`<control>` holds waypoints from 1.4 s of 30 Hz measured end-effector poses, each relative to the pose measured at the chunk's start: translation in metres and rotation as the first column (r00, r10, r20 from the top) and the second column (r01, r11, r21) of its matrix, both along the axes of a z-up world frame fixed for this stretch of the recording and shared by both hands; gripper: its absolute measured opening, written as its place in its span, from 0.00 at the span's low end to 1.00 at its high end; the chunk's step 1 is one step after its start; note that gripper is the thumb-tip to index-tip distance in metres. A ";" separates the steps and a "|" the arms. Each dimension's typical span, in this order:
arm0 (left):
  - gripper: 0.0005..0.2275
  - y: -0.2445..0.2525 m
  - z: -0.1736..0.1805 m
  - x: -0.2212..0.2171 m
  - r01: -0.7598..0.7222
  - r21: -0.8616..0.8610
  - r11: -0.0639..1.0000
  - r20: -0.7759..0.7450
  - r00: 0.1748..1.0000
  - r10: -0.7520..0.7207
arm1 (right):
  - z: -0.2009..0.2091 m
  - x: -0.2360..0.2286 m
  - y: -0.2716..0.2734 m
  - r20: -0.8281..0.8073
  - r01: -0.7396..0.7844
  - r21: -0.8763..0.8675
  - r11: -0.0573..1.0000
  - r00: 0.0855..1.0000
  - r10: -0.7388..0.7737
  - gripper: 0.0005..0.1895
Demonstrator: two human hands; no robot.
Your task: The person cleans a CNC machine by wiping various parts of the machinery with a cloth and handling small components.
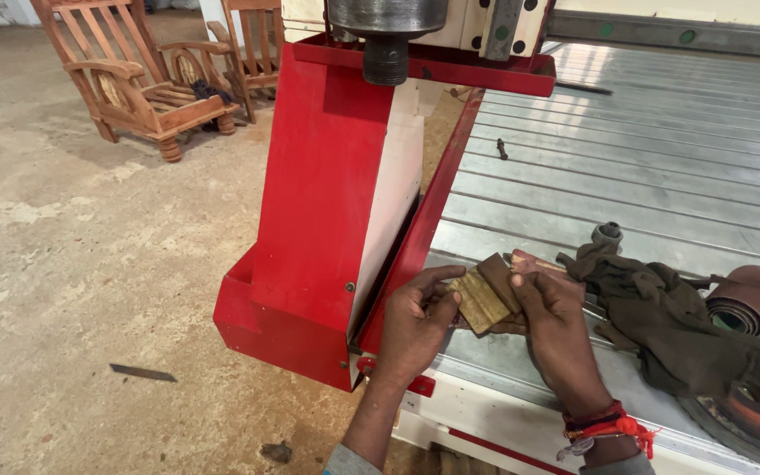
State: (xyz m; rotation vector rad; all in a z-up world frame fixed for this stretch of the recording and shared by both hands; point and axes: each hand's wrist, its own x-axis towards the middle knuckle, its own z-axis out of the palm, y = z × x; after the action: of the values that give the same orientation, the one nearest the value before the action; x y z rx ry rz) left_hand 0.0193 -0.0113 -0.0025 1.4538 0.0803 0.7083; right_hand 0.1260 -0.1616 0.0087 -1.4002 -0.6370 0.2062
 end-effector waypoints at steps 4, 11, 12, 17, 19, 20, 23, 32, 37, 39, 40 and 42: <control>0.12 0.000 0.002 0.000 0.037 -0.034 0.999 0.039 0.999 -0.035 | 0.006 -0.004 0.001 0.019 0.006 -0.027 1.000 1.000 -0.006 0.18; 0.05 -0.004 0.007 0.000 -0.045 -0.019 0.999 -0.017 0.999 0.044 | -0.005 0.002 -0.001 0.046 -0.030 0.014 0.999 0.999 0.029 0.16; 0.05 -0.005 0.007 0.000 -0.045 -0.020 0.999 -0.017 0.999 0.045 | -0.008 0.004 -0.001 0.046 -0.030 0.014 0.999 0.999 0.029 0.16; 0.06 -0.004 0.004 0.003 -0.065 -0.007 0.998 0.008 0.998 0.065 | -0.008 0.003 -0.001 0.051 0.043 0.062 0.997 0.998 -0.046 0.14; 0.07 -0.003 0.001 0.003 -0.051 0.005 0.999 0.026 0.998 0.051 | -0.004 0.002 -0.001 0.051 0.095 0.052 0.994 0.994 -0.097 0.15; 0.08 -0.003 0.000 0.004 -0.038 0.015 0.999 0.043 0.998 0.037 | -0.002 0.001 -0.001 0.051 0.145 0.040 0.989 0.988 -0.147 0.16; 0.15 -0.003 -0.001 0.003 -0.077 0.067 0.995 -0.018 0.997 0.078 | 0.002 -0.002 -0.003 -0.042 0.161 0.056 0.985 0.986 -0.159 0.17; 0.16 -0.004 0.007 -0.005 -0.089 0.240 0.967 -0.126 0.985 0.121 | -0.005 0.003 -0.005 0.022 0.109 0.119 0.987 0.993 -0.112 0.10; 0.14 -0.005 0.011 -0.006 -0.089 0.218 0.972 -0.130 0.984 0.119 | -0.008 0.007 -0.008 -0.012 0.126 0.048 0.991 0.992 -0.125 0.11; 0.14 -0.005 0.012 -0.006 -0.098 0.223 0.970 -0.163 0.977 0.136 | -0.007 0.005 -0.008 -0.046 0.116 0.059 0.992 0.993 -0.113 0.10; 0.13 -0.006 0.013 -0.006 -0.093 0.234 0.968 -0.169 0.976 0.135 | -0.006 0.003 -0.007 -0.001 0.150 0.015 0.989 0.989 -0.150 0.06; 0.12 -0.006 0.013 -0.006 -0.088 0.244 0.966 -0.177 0.975 0.133 | -0.006 0.002 -0.005 0.044 0.186 -0.029 0.982 0.982 -0.185 0.06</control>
State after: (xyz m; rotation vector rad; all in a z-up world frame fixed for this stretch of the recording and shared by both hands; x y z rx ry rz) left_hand 0.0131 -0.0170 0.0102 1.7544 0.2354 0.6840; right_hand 0.1282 -0.1666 0.0023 -1.4894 -0.5351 0.0394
